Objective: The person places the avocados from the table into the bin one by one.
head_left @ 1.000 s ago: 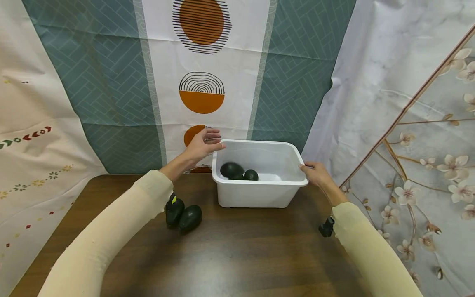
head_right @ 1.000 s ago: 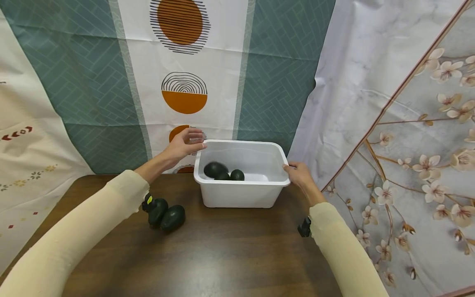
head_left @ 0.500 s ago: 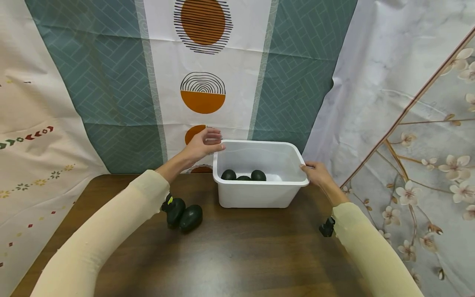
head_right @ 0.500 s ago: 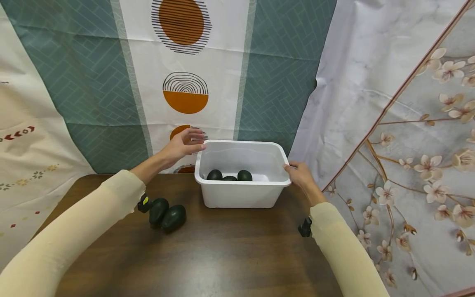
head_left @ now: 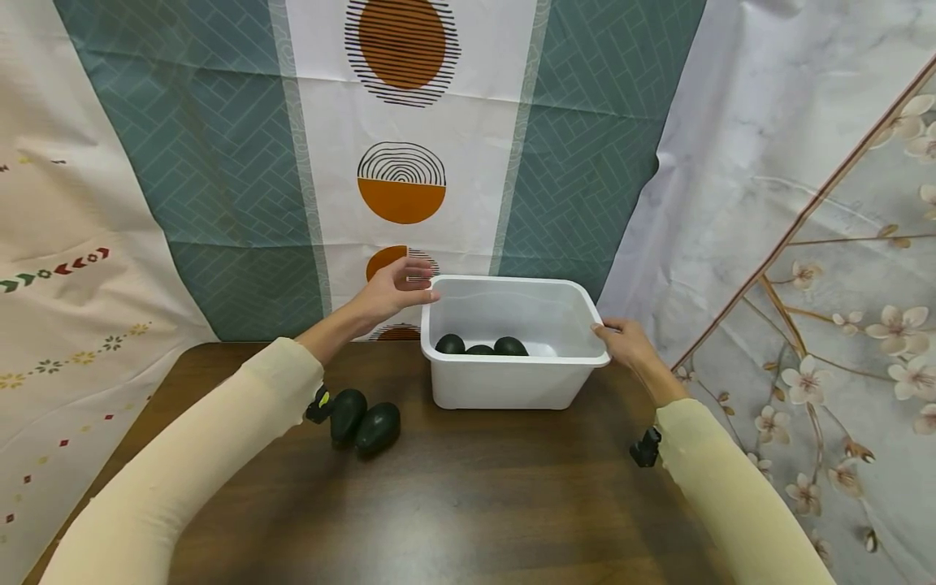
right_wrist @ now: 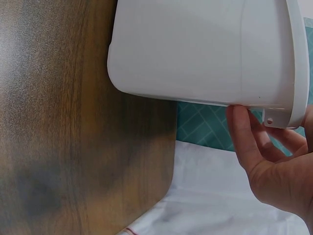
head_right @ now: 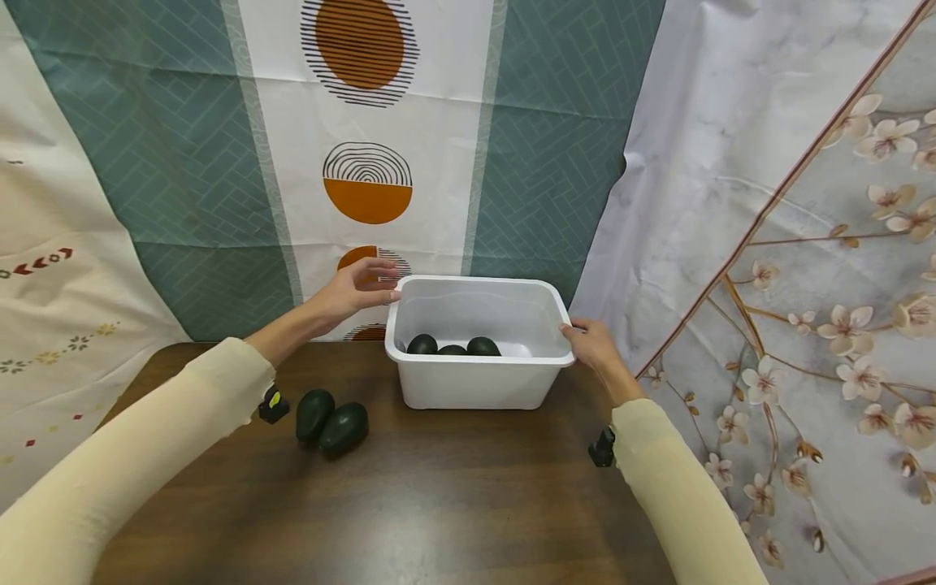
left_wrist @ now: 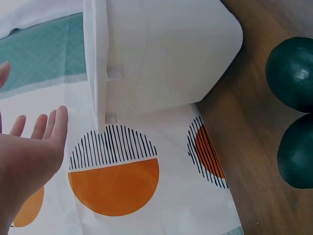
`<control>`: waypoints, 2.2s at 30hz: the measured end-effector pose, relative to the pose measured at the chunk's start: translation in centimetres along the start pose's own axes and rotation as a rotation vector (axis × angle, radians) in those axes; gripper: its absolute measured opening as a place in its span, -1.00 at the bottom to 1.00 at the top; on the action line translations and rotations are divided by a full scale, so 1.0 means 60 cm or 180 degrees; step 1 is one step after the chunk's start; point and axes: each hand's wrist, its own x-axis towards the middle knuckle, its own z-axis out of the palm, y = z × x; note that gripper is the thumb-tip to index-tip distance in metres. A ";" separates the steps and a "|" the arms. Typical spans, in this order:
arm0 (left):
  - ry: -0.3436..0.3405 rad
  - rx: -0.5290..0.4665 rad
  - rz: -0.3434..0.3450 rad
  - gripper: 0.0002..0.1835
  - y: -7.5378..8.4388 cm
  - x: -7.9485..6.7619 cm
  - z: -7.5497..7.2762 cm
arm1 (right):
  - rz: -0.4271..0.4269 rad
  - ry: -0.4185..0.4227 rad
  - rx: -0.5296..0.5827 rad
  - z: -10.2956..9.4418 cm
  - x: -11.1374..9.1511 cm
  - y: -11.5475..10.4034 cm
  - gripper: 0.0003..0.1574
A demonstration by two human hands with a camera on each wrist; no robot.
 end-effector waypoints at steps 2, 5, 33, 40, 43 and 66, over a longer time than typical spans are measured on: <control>-0.0006 0.0018 -0.0016 -0.26 0.001 -0.005 -0.003 | -0.0010 0.0005 -0.0009 -0.001 0.000 0.001 -0.27; -0.0031 0.0043 -0.0035 -0.28 -0.001 -0.011 -0.008 | -0.0030 0.0008 -0.0030 -0.001 -0.001 0.002 -0.27; -0.0331 0.0352 -0.0242 -0.29 -0.015 -0.049 -0.041 | 0.0023 0.0011 0.0042 0.003 0.000 0.003 -0.27; -0.0349 0.0475 -0.0347 -0.29 -0.015 -0.058 -0.049 | 0.0020 0.0009 0.0035 0.001 -0.001 0.001 -0.27; -0.0323 0.0472 -0.0363 -0.30 -0.017 -0.063 -0.053 | 0.0023 0.0014 0.0042 0.002 -0.001 0.001 -0.28; -0.0176 0.0682 -0.0395 -0.29 -0.043 -0.102 -0.090 | 0.0131 -0.0176 0.0338 -0.001 0.001 0.000 -0.25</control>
